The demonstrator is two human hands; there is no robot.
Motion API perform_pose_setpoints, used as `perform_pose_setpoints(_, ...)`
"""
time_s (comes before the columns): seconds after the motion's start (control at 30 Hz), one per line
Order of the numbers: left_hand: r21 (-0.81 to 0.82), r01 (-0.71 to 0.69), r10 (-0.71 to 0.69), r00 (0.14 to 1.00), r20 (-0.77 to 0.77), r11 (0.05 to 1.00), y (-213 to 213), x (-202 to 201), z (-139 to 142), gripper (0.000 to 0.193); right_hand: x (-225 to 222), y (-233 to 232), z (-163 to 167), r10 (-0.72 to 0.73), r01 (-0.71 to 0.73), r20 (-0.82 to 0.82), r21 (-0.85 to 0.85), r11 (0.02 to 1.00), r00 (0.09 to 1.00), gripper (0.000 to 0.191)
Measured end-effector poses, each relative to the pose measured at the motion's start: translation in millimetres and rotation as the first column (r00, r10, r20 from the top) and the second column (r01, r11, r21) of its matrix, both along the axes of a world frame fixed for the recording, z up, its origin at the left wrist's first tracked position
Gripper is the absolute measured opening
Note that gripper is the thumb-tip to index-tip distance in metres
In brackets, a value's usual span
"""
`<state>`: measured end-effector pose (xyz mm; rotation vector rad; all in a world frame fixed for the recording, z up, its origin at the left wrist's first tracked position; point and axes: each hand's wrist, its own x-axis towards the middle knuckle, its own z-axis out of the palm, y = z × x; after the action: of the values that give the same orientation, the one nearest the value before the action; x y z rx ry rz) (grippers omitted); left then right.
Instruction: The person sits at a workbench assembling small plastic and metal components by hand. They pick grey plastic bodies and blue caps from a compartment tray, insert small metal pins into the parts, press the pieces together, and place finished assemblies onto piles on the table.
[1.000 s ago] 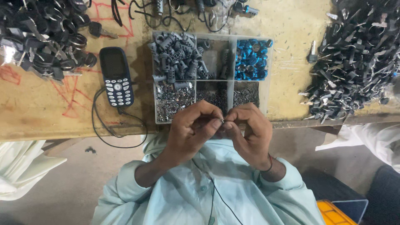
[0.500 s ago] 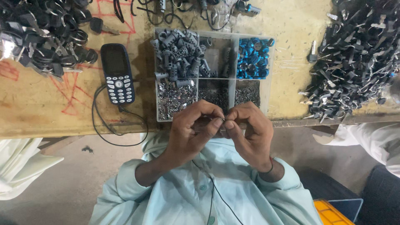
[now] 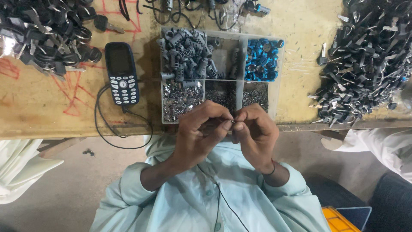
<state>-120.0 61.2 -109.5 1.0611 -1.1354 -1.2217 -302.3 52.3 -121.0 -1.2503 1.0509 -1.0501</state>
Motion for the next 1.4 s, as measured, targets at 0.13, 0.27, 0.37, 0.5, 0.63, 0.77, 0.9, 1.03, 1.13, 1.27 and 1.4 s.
perform_pose_setpoints(0.13,0.095,0.107,-0.104,0.994,-0.038,0.990,-2.8,2.6,-4.2,0.008,-8.7,-11.8,-2.1,-0.070,-0.148,-0.367,-0.533,0.833,0.927,0.021)
perform_pose_setpoints(0.27,0.205,0.282,-0.267,0.958,-0.101,0.937,-9.7,11.0,-10.6,0.009,-25.3,-29.5,4.3,0.163,-0.351,-0.395,-0.470,0.810,0.904,0.024)
perform_pose_setpoints(0.37,0.254,0.377,-0.333,0.921,-0.200,0.891,-8.5,16.7,-13.6,0.011,-29.1,-36.4,7.3,0.373,-0.388,-0.107,-0.212,0.897,0.922,0.020)
perform_pose_setpoints(0.5,0.293,0.399,-0.273,0.880,-0.389,0.869,-9.3,18.3,-22.5,0.013,-22.1,-44.4,8.0,0.444,-0.464,-0.162,-0.114,0.879,0.881,0.018)
perform_pose_setpoints(0.63,0.262,0.353,-0.282,0.920,-0.274,0.898,-7.0,31.4,-30.0,0.012,-4.6,-54.5,16.1,0.488,-0.526,-0.232,-0.151,0.837,0.842,0.022)
perform_pose_setpoints(0.77,0.190,0.343,-0.280,0.914,-0.293,0.920,-5.0,46.6,-34.2,0.010,14.6,-71.6,39.1,0.577,-0.576,-0.068,0.034,0.817,0.814,0.024)
perform_pose_setpoints(0.9,0.235,0.304,-0.262,0.946,-0.191,0.923,-5.2,50.4,-37.6,0.006,44.9,-99.4,42.4,0.146,-0.369,-0.707,-0.173,0.913,0.692,0.008)
perform_pose_setpoints(1.03,0.183,0.346,-0.303,0.925,-0.229,0.920,-7.4,52.1,-34.5,0.005,72.5,-131.5,25.0,0.087,-0.553,-0.866,-0.233,0.800,0.492,0.014)
perform_pose_setpoints(1.13,0.180,0.366,-0.293,0.896,-0.334,0.913,-9.7,59.6,-27.0,0.004,70.5,-140.9,30.3,0.264,-0.488,-0.800,-0.041,0.872,0.538,0.017)
perform_pose_setpoints(1.27,0.200,0.388,-0.182,0.749,-0.637,0.899,-23.0,68.6,-23.1,0.005,53.3,-119.6,47.5,0.416,-0.323,-0.209,0.369,0.872,0.885,0.036)
perform_pose_setpoints(1.4,0.358,0.320,-0.100,0.851,-0.516,0.877,-32.4,55.9,-23.4,0.011,36.7,-89.6,38.3,0.383,-0.521,-0.518,-0.148,0.841,0.765,0.036)
